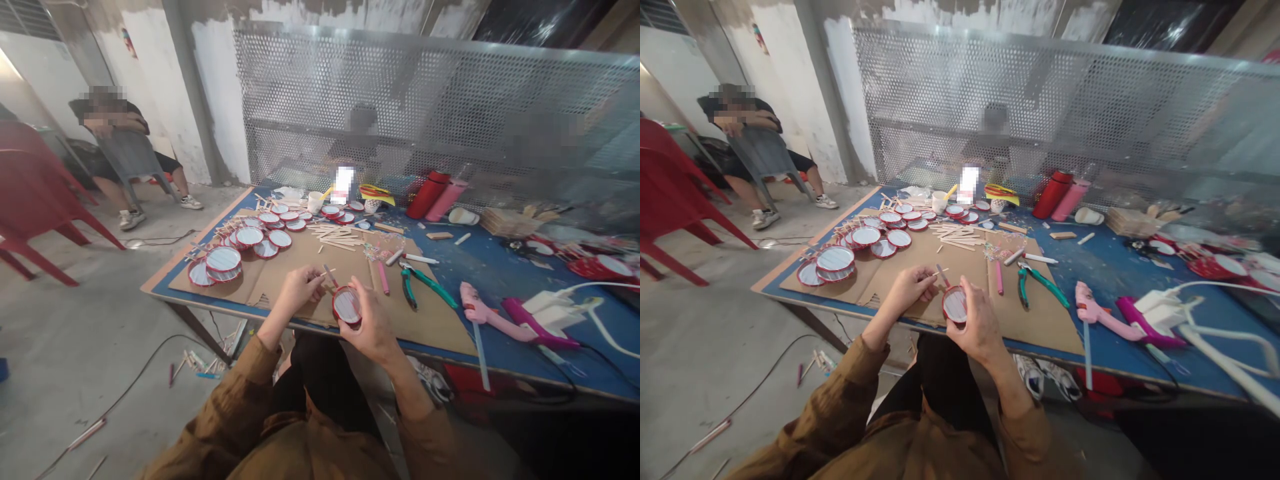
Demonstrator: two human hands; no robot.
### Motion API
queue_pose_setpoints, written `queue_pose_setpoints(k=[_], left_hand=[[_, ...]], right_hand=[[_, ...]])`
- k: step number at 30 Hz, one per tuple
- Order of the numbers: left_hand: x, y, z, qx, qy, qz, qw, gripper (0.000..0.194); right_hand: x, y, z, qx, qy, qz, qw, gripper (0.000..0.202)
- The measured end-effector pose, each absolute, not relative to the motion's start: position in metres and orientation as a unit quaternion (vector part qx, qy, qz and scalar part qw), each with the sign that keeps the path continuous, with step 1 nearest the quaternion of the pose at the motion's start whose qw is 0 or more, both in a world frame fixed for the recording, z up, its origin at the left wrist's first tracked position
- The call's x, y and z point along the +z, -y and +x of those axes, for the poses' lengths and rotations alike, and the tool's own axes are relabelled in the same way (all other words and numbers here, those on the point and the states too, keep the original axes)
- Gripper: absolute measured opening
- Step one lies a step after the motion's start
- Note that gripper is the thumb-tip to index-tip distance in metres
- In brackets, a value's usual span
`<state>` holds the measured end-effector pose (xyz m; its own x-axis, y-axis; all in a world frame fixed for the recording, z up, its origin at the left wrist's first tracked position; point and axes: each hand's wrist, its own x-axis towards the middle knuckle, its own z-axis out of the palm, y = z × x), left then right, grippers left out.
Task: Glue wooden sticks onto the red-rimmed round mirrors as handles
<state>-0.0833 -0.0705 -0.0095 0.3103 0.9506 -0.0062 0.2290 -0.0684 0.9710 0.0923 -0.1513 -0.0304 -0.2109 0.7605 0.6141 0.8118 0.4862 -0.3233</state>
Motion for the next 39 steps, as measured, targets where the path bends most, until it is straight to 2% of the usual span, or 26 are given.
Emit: queue_pose_setpoints(k=[39], left_hand=[[-0.0101, 0.0699, -0.0824, 0.366, -0.469, 0.633, 0.495, 0.007]], right_hand=[[-0.0326, 0.1505, 0.0933, -0.026, 0.771, -0.516, 0.374, 0.085]])
